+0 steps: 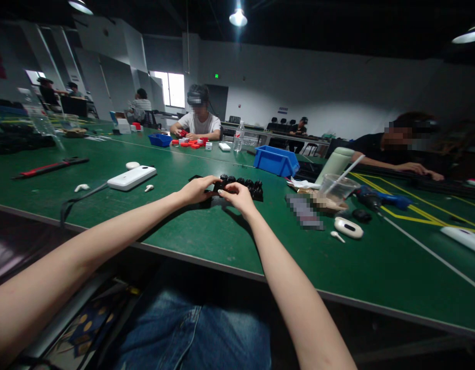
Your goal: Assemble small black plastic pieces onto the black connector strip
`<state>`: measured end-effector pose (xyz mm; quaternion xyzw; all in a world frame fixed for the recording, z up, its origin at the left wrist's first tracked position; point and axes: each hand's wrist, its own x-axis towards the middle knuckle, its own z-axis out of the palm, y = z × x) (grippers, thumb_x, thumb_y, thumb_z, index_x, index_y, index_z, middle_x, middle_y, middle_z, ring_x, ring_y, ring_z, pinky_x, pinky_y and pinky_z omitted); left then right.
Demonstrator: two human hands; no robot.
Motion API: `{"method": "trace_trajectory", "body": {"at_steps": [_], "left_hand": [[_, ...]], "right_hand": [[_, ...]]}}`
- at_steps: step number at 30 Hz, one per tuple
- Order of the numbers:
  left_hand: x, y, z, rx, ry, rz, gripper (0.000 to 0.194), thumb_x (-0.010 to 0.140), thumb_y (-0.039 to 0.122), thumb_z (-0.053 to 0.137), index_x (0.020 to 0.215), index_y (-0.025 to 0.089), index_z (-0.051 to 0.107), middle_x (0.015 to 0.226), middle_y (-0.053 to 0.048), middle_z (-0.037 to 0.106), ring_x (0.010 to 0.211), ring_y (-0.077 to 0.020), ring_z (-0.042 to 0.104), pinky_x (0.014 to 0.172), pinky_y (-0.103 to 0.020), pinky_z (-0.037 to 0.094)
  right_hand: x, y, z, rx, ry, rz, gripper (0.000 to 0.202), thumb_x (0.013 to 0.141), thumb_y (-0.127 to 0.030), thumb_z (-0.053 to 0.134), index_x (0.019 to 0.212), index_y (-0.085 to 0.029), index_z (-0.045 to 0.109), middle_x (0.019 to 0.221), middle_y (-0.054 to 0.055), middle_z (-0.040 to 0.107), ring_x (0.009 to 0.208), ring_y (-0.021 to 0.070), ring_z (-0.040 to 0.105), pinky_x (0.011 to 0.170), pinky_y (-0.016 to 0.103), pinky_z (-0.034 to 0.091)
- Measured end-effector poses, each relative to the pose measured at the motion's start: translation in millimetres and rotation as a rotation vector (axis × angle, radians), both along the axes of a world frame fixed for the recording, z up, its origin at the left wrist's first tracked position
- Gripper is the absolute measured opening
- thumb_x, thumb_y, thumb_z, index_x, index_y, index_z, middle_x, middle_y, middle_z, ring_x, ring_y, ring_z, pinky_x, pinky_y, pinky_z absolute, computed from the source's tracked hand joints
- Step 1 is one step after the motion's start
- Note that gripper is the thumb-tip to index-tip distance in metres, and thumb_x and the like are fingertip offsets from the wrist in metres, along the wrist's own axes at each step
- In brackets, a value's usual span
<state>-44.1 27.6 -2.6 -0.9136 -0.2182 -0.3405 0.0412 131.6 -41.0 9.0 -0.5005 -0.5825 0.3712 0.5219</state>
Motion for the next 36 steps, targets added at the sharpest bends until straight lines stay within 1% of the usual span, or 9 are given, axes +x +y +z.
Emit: {"method": "trace_trajectory", "body": {"at_steps": [4, 8, 12, 17, 20, 24, 29, 33, 36], "left_hand": [[-0.9, -0.1, 0.5, 0.039, -0.006, -0.022, 0.037, 0.08, 0.023, 0.062, 0.115, 0.015, 0.053, 0.108, -0.01, 0.064, 0.099, -0.0184, 0.063, 0.082, -0.028, 0.049], [-1.1, 0.6, 1.0, 0.082, -0.002, -0.017, 0.036, 0.081, 0.022, 0.06, 0.115, 0.015, 0.055, 0.104, -0.009, 0.064, 0.091, -0.0169, 0.064, 0.077, -0.026, 0.05], [-0.9, 0.6, 0.7, 0.074, 0.026, 0.0, 0.039, 0.079, 0.021, 0.062, 0.117, 0.013, 0.054, 0.099, -0.01, 0.066, 0.091, -0.0181, 0.065, 0.076, -0.027, 0.05], [-1.1, 0.1, 0.4, 0.053, 0.039, 0.022, 0.041, 0.078, 0.018, 0.061, 0.119, 0.013, 0.054, 0.105, -0.011, 0.067, 0.096, -0.0193, 0.065, 0.082, -0.029, 0.05], [-1.3, 1.0, 0.0, 0.054, 0.028, 0.03, 0.042, 0.078, 0.017, 0.061, 0.119, 0.013, 0.055, 0.109, -0.012, 0.067, 0.098, -0.0199, 0.065, 0.083, -0.03, 0.05], [-0.6, 2.5, -1.1, 0.077, 0.029, 0.031, 0.044, 0.077, 0.015, 0.06, 0.12, 0.012, 0.055, 0.11, -0.013, 0.067, 0.099, -0.0207, 0.065, 0.083, -0.03, 0.05], [0.3, 3.7, -2.6, 0.112, 0.046, 0.026, 0.045, 0.075, 0.013, 0.059, 0.12, 0.01, 0.056, 0.106, -0.014, 0.068, 0.095, -0.0208, 0.066, 0.08, -0.028, 0.05], [1.7, 1.8, -1.8, 0.13, 0.043, 0.025, 0.045, 0.075, 0.013, 0.058, 0.12, 0.01, 0.056, 0.102, -0.014, 0.069, 0.091, -0.0209, 0.067, 0.077, -0.028, 0.05], [4.7, -3.8, 1.3, 0.142, 0.046, -0.001, 0.046, 0.075, 0.015, 0.058, 0.121, 0.011, 0.055, 0.1, -0.012, 0.069, 0.09, -0.0208, 0.066, 0.076, -0.029, 0.049]], "right_hand": [[0.7, 0.7, -1.2, 0.026, -0.003, -0.047, 0.045, 0.047, -0.037, 0.082, 0.076, -0.017, 0.054, 0.073, -0.001, 0.061, 0.069, 0.0125, 0.061, 0.067, 0.028, 0.05], [-0.2, -1.3, 0.1, -0.003, 0.033, -0.033, 0.049, 0.048, -0.032, 0.082, 0.084, -0.018, 0.052, 0.077, 0.0, 0.064, 0.073, 0.014, 0.063, 0.07, 0.03, 0.05], [-0.9, -3.2, 1.1, -0.01, 0.007, -0.029, 0.045, 0.051, -0.029, 0.082, 0.086, -0.016, 0.058, 0.08, 0.003, 0.066, 0.076, 0.0154, 0.064, 0.07, 0.031, 0.051], [0.0, -3.3, 1.4, 0.008, 0.004, 0.008, 0.037, 0.053, -0.028, 0.081, 0.081, -0.015, 0.061, 0.081, 0.004, 0.068, 0.078, 0.0165, 0.065, 0.073, 0.032, 0.052], [0.8, -2.1, 1.3, 0.03, 0.01, 0.028, 0.034, 0.052, -0.025, 0.081, 0.079, -0.015, 0.063, 0.081, 0.004, 0.069, 0.076, 0.0159, 0.065, 0.074, 0.032, 0.052], [2.6, 1.2, -0.4, 0.035, 0.039, 0.012, 0.03, 0.051, -0.021, 0.08, 0.075, -0.015, 0.061, 0.074, 0.003, 0.067, 0.069, 0.0145, 0.063, 0.068, 0.031, 0.053], [4.4, 4.6, -2.6, 0.05, 0.065, -0.005, 0.026, 0.05, -0.017, 0.077, 0.069, -0.016, 0.06, 0.063, -0.001, 0.063, 0.059, 0.012, 0.059, 0.061, 0.028, 0.051], [3.8, 4.3, -2.6, 0.045, 0.071, -0.016, 0.021, 0.051, -0.013, 0.073, 0.066, -0.016, 0.059, 0.061, -0.001, 0.063, 0.057, 0.0115, 0.058, 0.06, 0.027, 0.05], [2.8, 4.6, -2.2, 0.028, 0.065, -0.055, 0.016, 0.053, -0.01, 0.068, 0.065, -0.016, 0.059, 0.062, -0.002, 0.063, 0.056, 0.0107, 0.058, 0.06, 0.026, 0.05]]}}
